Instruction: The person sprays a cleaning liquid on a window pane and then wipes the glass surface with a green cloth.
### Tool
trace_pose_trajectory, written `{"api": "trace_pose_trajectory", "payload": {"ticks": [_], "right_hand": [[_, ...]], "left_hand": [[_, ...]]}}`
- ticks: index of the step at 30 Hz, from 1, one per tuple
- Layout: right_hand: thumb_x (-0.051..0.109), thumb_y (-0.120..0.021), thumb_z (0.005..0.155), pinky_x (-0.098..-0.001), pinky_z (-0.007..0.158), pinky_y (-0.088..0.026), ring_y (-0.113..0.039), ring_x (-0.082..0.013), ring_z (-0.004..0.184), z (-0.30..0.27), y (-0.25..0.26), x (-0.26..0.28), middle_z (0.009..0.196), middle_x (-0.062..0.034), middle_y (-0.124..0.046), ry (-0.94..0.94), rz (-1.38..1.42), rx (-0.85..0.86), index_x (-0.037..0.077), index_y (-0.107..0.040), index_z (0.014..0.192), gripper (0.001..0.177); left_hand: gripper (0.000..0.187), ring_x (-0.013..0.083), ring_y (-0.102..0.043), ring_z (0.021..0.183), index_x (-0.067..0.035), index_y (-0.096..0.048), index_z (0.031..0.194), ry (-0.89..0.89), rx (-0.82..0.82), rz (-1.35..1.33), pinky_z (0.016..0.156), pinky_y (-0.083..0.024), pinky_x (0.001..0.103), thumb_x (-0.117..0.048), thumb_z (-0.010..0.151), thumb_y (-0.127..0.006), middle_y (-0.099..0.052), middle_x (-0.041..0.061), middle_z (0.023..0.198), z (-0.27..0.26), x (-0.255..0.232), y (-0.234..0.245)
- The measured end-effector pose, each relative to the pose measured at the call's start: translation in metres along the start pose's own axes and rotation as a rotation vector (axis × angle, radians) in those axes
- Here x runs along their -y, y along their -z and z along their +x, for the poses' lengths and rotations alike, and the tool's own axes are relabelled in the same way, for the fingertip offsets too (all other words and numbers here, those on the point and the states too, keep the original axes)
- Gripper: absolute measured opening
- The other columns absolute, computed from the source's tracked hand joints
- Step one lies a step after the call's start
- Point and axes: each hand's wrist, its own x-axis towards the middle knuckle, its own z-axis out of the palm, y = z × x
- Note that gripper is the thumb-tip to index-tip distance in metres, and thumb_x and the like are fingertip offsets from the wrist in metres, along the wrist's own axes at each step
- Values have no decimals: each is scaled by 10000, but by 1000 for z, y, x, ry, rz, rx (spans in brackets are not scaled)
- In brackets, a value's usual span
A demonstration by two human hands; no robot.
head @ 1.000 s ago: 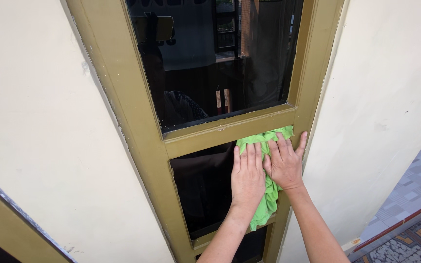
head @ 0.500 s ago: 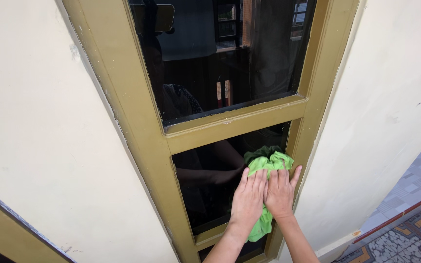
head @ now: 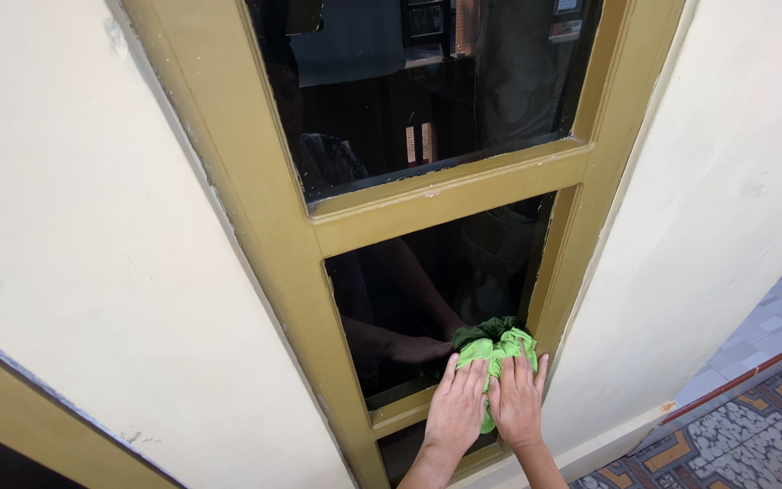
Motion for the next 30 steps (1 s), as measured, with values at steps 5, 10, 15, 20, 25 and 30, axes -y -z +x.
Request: {"api": "trace_pose_trajectory", "payload": {"ticks": [5,10,15,20,25,30], "right_hand": [[281,-444,969,-622,1235,-113,-374,-436,1420,-22,-7,26,1522,-304,-381,-87,68,-29,-84,-494,1298,494],[266,-521,887,-651,1237,-99,-437,-394,1295,-40,-9,79,1517,-251,-404,-154,52,32,-52,-512,1260,490],[247,-576,856,-659,1229,-99,-437,-406,1288,-50,-12,135,1462,-231,-436,-136,75,21,-49,-514,1253,499],[226,-580,843,-668,1227,-89,-453,-360,1285,-63,-14,178,1424,-203,-461,-101,140,53,-17,-531,1240,468],[184,-562,876,-651,1228,-58,-476,-310,1265,-67,-5,186,1408,-158,-498,-1,149,102,22,-547,1286,441],[215,-582,870,-654,1220,-41,-481,-270,1274,-55,14,160,1389,-121,-502,29,110,242,27,-536,1298,469]], "left_hand": [[622,244,-342,1438,-26,-358,1545,-44,87,35,1250,-65,492,-322,1002,-425,-369,99,1579,-30,7,6],[623,295,-304,1465,-21,-415,1513,-90,172,115,1246,-30,505,-277,949,-482,-343,174,1585,-73,32,18],[621,317,-322,1450,-44,-438,1504,-89,213,177,1242,-10,501,-277,932,-500,-375,187,1553,-115,59,27],[550,350,-368,1425,0,-498,1456,-89,245,241,1245,-13,512,-261,972,-501,-457,207,1492,-147,78,33],[505,338,-378,1421,55,-566,1397,-100,331,270,1263,-25,542,-203,966,-519,-476,197,1476,-151,74,29],[628,316,-347,1416,58,-431,1489,88,184,149,1238,-42,531,-211,926,-506,-405,195,1522,-145,55,11]]}}
